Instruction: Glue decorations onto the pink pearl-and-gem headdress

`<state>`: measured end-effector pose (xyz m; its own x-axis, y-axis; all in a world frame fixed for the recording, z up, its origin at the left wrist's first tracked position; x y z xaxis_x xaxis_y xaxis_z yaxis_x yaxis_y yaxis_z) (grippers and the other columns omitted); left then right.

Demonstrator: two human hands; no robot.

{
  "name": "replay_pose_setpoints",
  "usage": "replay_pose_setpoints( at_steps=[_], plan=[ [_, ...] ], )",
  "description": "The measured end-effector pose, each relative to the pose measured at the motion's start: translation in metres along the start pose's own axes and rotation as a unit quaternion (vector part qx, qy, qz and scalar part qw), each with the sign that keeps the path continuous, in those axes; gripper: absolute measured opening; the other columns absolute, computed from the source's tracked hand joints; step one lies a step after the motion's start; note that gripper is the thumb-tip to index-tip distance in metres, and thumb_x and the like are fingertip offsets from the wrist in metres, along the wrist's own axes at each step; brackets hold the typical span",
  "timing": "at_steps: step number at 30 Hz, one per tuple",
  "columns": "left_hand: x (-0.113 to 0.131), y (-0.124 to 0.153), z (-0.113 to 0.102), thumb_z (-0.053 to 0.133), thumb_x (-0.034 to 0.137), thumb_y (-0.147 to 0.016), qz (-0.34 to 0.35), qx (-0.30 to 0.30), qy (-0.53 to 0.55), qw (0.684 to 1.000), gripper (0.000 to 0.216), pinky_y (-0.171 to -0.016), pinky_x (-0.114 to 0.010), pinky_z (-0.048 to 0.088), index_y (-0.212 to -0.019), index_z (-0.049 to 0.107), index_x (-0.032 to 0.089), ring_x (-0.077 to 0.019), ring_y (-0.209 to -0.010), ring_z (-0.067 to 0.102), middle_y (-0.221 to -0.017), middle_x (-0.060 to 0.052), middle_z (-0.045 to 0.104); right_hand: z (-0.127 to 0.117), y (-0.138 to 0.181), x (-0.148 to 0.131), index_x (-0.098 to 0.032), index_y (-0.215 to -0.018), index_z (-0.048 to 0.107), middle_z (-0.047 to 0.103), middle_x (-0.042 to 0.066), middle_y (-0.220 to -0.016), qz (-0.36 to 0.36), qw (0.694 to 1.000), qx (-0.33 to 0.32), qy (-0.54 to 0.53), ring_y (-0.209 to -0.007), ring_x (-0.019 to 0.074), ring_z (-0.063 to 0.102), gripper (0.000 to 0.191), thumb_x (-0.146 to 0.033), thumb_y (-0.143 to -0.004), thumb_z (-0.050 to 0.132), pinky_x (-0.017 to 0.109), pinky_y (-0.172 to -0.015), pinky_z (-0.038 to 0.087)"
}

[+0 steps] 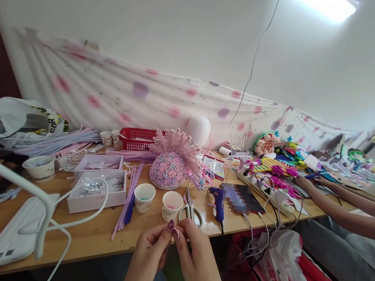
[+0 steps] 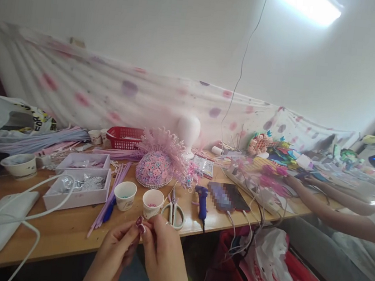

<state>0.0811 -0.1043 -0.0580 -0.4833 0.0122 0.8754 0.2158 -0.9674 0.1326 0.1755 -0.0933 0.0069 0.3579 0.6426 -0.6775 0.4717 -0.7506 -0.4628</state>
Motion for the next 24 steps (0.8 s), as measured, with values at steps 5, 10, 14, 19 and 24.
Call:
replay_pose_setpoints(
  at_steps=[5,10,14,19,24],
  plan=[
    [0.011,0.008,-0.018,0.072,0.078,-0.059,0.014,0.003,-0.077,0.997,0.065,-0.041,-0.019,0.009,-0.056,0.066,0.013,-0.0019,-0.039,0.019,-0.041,0.007,0.031,0.011,-0.003,0.002,-0.021,-0.077,0.052,0.057,-0.001,-0.072,-0.017,0.998,-0.011,-0.053,-0.067,0.0126,0.053,0.036,-0.040,-0.104,0.038,0.022,-0.063,0.040],
    [0.024,0.005,-0.027,0.070,0.068,-0.072,0.065,-0.001,-0.119,0.991,0.054,-0.039,-0.019,0.031,-0.061,0.073,0.015,-0.0063,-0.041,0.039,-0.056,-0.003,0.061,0.023,-0.007,0.008,-0.020,-0.075,0.055,0.058,-0.001,-0.069,0.012,0.996,-0.050,-0.073,-0.065,0.0126,0.052,0.041,-0.040,-0.105,0.035,0.023,-0.064,0.040],
    [0.041,0.007,-0.032,0.067,0.049,-0.082,0.177,-0.006,-0.189,0.966,0.031,-0.072,-0.027,0.058,-0.086,0.083,0.023,-0.0199,-0.071,0.068,-0.076,-0.007,0.076,0.024,-0.017,0.011,-0.020,-0.064,0.044,0.050,-0.002,-0.058,0.009,1.000,-0.003,-0.025,-0.056,0.0113,0.045,0.047,-0.041,-0.104,0.036,0.024,-0.056,0.032],
    [0.051,0.016,-0.038,0.064,0.046,-0.086,0.231,0.026,-0.224,0.946,0.028,-0.065,-0.026,0.058,-0.088,0.083,0.025,-0.0198,-0.066,0.068,-0.071,-0.005,0.074,0.029,-0.017,-0.001,-0.019,-0.063,0.044,0.046,-0.004,-0.055,-0.030,0.999,0.033,-0.022,-0.052,0.0094,0.041,0.045,-0.034,-0.104,0.038,0.023,-0.052,0.031],
    [0.037,0.027,-0.040,0.069,0.055,-0.079,0.164,0.116,-0.093,0.975,0.034,-0.068,-0.031,0.058,-0.084,0.083,0.025,-0.0238,-0.072,0.069,-0.069,-0.004,0.074,0.020,-0.007,-0.032,-0.020,-0.065,0.041,0.045,-0.003,-0.056,-0.138,0.975,0.168,0.043,-0.052,0.0101,0.042,0.037,-0.020,-0.102,0.039,0.023,-0.051,0.030]
  ],
)
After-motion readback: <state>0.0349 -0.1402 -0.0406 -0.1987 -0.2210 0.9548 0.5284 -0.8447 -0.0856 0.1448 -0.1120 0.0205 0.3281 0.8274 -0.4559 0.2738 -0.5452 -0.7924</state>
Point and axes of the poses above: each hand's wrist, its own y-axis away from the middle knuckle, its own z-axis out of the palm, x = y × z, the point moved 9 cm from there along -y, towards the middle knuckle
